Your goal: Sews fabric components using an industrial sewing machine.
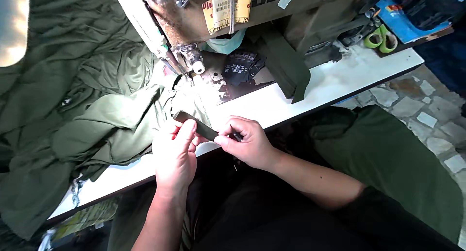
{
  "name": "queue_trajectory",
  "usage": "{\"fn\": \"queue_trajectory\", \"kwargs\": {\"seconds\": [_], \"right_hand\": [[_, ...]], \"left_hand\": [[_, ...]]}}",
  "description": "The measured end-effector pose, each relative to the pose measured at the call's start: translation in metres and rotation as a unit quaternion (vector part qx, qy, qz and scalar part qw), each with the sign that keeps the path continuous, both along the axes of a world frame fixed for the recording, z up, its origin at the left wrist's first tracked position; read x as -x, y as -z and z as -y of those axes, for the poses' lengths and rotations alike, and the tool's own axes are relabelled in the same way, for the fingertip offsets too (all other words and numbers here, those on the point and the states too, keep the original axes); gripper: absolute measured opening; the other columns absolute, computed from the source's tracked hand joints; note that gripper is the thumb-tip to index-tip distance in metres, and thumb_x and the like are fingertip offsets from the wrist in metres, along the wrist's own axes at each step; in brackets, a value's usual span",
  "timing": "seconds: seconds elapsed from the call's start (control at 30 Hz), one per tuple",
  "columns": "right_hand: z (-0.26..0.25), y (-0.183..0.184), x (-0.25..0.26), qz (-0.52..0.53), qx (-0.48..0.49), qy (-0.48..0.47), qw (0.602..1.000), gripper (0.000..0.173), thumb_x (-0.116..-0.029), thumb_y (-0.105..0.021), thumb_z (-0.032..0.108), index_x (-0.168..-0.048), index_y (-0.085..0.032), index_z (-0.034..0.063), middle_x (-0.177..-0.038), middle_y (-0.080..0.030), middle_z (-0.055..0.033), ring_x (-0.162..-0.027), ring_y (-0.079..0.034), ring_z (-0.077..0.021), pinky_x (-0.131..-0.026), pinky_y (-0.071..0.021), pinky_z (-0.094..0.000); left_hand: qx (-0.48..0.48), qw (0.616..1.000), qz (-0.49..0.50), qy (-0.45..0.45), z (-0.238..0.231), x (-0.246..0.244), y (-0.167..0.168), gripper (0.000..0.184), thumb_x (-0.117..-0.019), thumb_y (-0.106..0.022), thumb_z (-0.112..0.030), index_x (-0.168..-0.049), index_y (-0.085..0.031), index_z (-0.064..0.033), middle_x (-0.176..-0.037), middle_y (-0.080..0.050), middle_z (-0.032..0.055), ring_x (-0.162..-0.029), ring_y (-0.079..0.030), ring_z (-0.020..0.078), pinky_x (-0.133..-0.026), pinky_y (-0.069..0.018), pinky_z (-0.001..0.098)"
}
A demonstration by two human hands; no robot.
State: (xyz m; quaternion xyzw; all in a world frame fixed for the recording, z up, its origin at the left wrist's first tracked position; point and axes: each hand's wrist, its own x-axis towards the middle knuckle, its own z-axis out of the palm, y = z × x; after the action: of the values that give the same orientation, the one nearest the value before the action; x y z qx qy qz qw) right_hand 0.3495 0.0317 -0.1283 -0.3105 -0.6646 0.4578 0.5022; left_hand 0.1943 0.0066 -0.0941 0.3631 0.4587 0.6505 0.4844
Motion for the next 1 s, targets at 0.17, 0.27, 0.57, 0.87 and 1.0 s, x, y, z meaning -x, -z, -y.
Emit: {"fn": "queue_trajectory", "kwargs": {"seconds": [0.17,0.27,0.57,0.87,1.0], "right_hand": [[0.005,0.004,0.000,-0.006,0.105,-0.013,0.994,0.015,-0.0862,-0.068,0.001,-0.078,-0.057,0.0062,-0.065,-0.054,0.0040,-0.054,-0.047,0.0029,-0.050,-0.0391,-0.0119],[0.007,0.002,-0.004,0.039,0.176,-0.040,0.983,0.012,-0.0900,-0.066,0.003,-0.102,-0.070,0.0023,-0.072,-0.057,0.0046,-0.059,-0.050,0.0024,-0.056,-0.0427,-0.0129],[0.014,0.011,-0.004,0.098,0.088,-0.039,0.991,0.016,-0.0930,-0.059,0.007,-0.079,-0.064,0.0015,-0.069,-0.053,0.0034,-0.064,-0.047,0.0053,-0.059,-0.0381,-0.0097],[0.016,0.015,-0.002,0.106,0.053,-0.032,0.992,0.017,-0.0930,-0.059,0.006,-0.080,-0.066,-0.0011,-0.071,-0.055,0.0008,-0.065,-0.048,0.0051,-0.059,-0.0382,-0.0090],[0.012,0.015,-0.004,0.111,0.062,-0.059,0.990,0.017,-0.0935,-0.057,0.007,-0.081,-0.066,-0.0005,-0.070,-0.055,0.0020,-0.066,-0.047,0.0052,-0.060,-0.0375,-0.0098]], "left_hand": [[0.027,0.999,0.031,0.014,-0.003,0.005,0.006,0.021,-0.0974,-0.051,-0.004,-0.087,-0.064,-0.0151,-0.079,-0.071,0.0010,-0.067,-0.070,0.0087,-0.066,-0.0614,0.0254],[0.046,0.997,0.055,0.030,-0.004,0.009,0.013,0.022,-0.1000,-0.046,-0.004,-0.096,-0.067,-0.0102,-0.082,-0.073,0.0044,-0.068,-0.071,0.0104,-0.066,-0.0620,0.0256],[0.078,0.990,0.073,0.094,-0.007,0.017,0.026,0.026,-0.1011,-0.045,-0.010,-0.091,-0.069,-0.0118,-0.079,-0.072,0.0024,-0.068,-0.070,0.0085,-0.066,-0.0605,0.0236],[0.052,0.989,0.092,0.104,-0.009,0.019,0.033,0.027,-0.0999,-0.050,-0.010,-0.086,-0.073,-0.0134,-0.079,-0.072,0.0015,-0.070,-0.070,0.0076,-0.068,-0.0609,0.0232],[0.071,0.984,0.011,0.164,-0.013,0.040,0.027,0.020,-0.0967,-0.055,-0.009,-0.087,-0.072,-0.0137,-0.080,-0.073,0.0009,-0.067,-0.070,0.0075,-0.065,-0.0610,0.0233]]}}
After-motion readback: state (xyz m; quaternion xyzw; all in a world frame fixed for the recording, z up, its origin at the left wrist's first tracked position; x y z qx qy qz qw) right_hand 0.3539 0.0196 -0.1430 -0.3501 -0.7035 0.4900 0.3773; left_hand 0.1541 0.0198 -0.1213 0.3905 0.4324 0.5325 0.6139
